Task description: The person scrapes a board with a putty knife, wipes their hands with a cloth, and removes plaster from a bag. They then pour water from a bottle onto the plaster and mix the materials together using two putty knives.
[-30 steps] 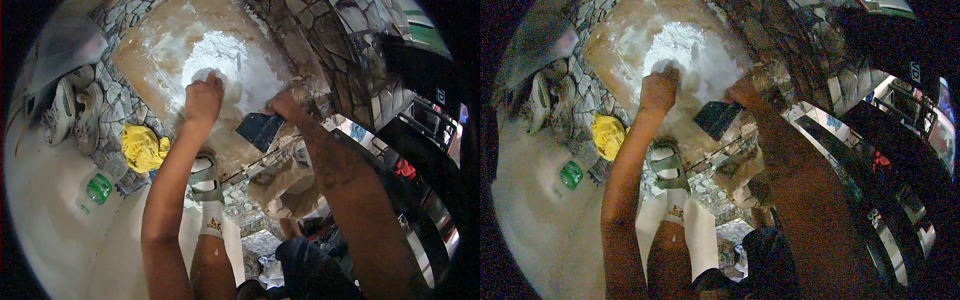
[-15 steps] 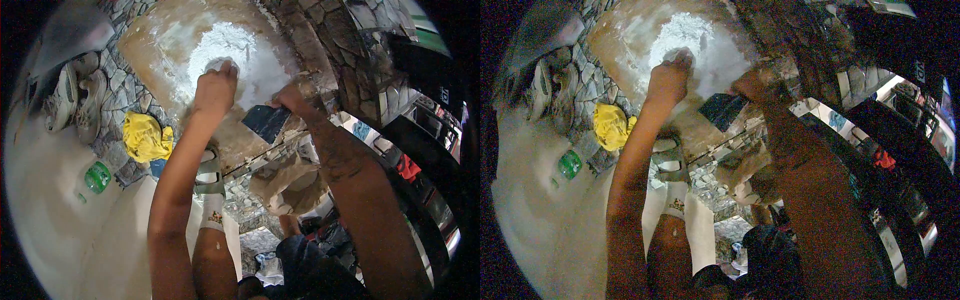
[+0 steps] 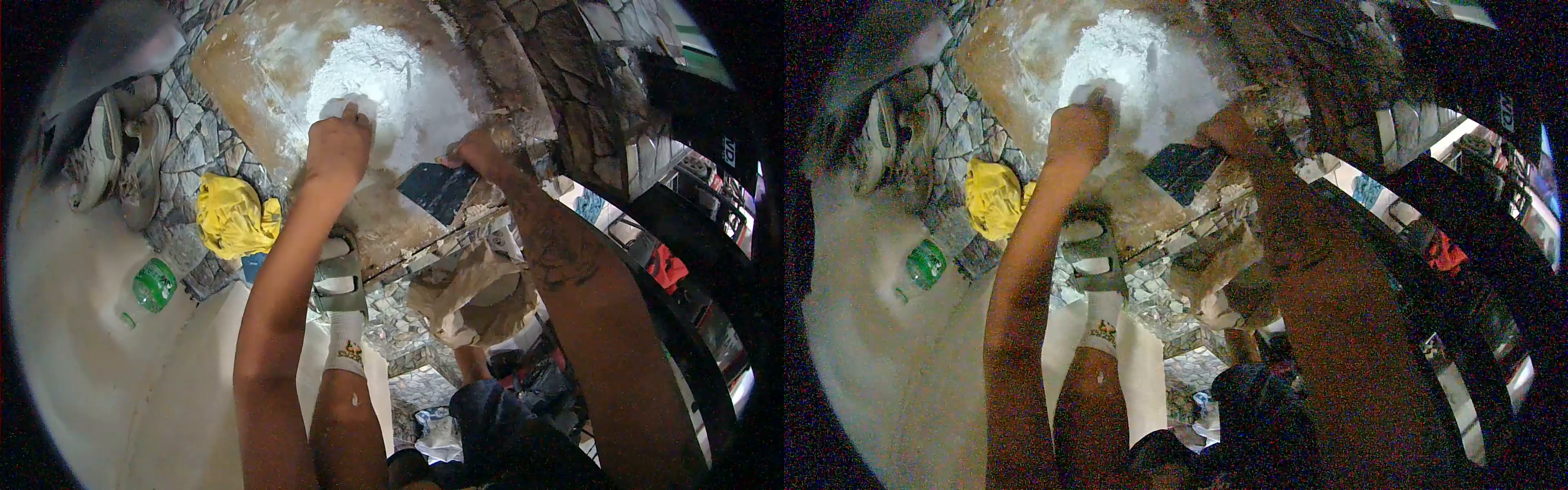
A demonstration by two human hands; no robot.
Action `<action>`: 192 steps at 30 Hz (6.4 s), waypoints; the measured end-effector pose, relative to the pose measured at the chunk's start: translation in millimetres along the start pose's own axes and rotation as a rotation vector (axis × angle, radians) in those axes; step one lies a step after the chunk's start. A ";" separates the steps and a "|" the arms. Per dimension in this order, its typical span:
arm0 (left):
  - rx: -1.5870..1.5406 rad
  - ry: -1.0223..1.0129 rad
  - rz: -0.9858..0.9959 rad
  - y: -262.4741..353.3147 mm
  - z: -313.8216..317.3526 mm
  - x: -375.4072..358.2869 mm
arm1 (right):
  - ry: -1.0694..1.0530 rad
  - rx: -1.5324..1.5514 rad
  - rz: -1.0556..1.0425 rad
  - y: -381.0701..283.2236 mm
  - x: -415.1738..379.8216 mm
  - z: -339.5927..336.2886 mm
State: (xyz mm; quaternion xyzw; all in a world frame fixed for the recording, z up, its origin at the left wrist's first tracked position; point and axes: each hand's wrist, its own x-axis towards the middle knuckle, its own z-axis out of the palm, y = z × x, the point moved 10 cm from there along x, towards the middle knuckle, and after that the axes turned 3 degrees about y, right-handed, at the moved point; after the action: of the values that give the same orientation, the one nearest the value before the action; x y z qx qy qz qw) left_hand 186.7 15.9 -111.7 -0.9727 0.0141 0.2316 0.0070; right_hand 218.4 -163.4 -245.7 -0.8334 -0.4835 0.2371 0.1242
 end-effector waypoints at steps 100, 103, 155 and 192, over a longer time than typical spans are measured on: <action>-0.282 0.106 -0.272 -26.3 -8.2 33.2 | -0.087 0.646 0.531 17.3 -15.9 -10.3; -0.314 0.134 -0.293 -20.5 -9.5 32.1 | -0.123 0.604 0.659 28.4 -18.5 -0.1; -0.245 0.317 0.163 27.1 -15.7 3.9 | -0.093 0.234 0.170 2.0 -6.4 -4.8; -0.406 0.339 0.155 23.8 0.9 5.6 | 0.110 0.160 0.152 -4.8 -1.6 -34.2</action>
State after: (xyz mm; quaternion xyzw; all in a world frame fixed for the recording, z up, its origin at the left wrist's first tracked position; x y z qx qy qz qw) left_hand 190.6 -8.0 -115.2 -0.9751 0.0426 0.0635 -0.2083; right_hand 231.7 -161.7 -213.9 -0.8669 -0.3907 0.2376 0.1985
